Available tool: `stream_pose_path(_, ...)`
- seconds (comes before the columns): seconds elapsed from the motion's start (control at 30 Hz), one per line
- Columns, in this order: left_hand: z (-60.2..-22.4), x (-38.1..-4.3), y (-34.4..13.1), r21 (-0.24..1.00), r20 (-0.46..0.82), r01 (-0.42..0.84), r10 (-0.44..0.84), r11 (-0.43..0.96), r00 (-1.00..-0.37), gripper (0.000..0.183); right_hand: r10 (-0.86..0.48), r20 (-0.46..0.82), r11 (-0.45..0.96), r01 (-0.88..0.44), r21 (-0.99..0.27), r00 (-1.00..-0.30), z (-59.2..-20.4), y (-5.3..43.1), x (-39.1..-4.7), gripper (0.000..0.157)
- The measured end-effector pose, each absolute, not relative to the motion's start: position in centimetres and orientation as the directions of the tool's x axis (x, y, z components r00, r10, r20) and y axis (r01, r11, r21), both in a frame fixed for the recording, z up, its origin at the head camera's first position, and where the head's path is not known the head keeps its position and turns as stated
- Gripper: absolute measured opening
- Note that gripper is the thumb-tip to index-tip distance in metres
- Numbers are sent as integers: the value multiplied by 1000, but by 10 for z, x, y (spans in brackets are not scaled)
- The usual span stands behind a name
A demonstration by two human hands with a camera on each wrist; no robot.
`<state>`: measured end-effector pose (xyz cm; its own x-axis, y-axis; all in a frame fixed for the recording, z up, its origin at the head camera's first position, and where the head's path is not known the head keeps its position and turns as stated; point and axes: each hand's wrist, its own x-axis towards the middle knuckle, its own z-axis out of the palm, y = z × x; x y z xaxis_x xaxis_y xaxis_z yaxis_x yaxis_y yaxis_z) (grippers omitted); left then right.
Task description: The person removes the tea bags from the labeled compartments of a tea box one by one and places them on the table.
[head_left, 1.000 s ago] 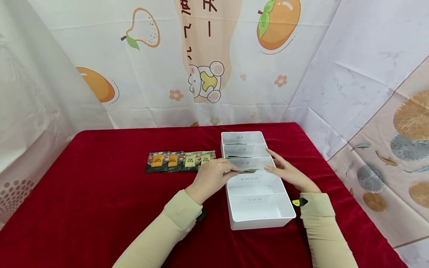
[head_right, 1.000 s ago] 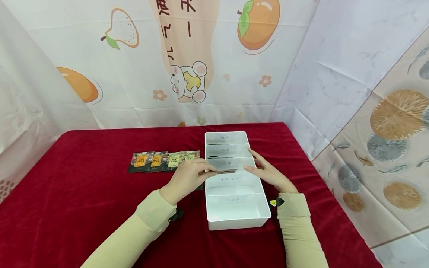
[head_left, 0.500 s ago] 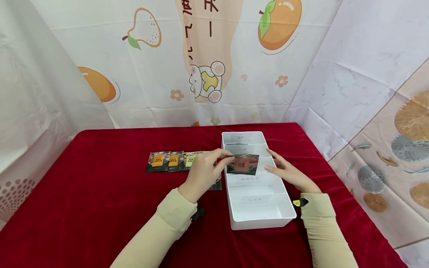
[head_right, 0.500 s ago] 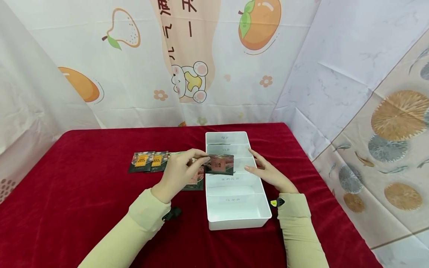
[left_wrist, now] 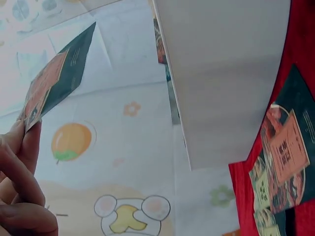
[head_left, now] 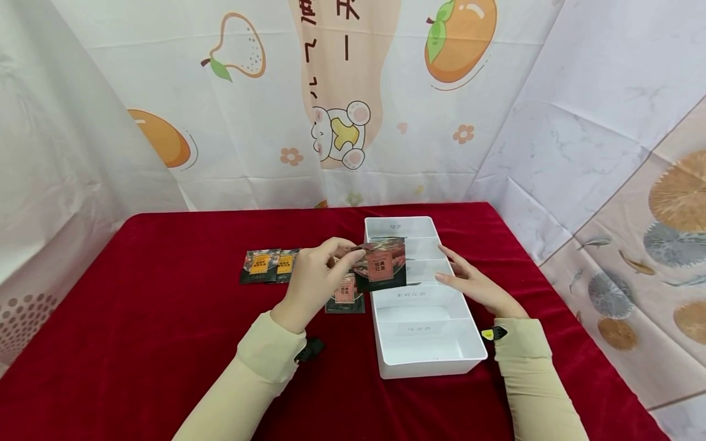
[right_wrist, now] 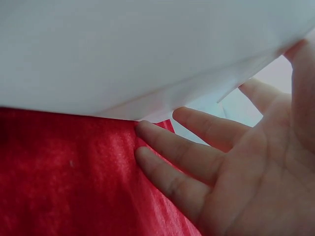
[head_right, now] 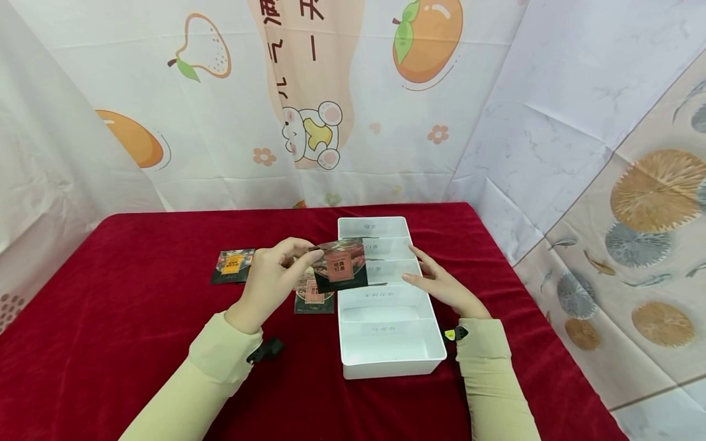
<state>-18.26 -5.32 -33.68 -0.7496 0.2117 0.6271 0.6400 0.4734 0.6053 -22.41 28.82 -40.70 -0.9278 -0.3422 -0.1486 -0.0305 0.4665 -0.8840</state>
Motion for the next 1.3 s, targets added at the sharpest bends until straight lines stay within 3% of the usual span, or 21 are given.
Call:
stream_pose_path(0.33,-337,-181,-78,700,521,535,174,474,-836,15,-342,-152,463,-25,-886,-927,-406,288,-223,77)
stream_pose_path(0.73,-349,-188,-113,835,264,305,153,459,-952,24,-343,-156,459,-21,-888,-926,-407,288,-224,77)
stream_pose_path(1.3,-371,-201,-131,898,31,126,224,422,-974,28,-348,-160,437,-9,-899,-924,-406,287,-225,78)
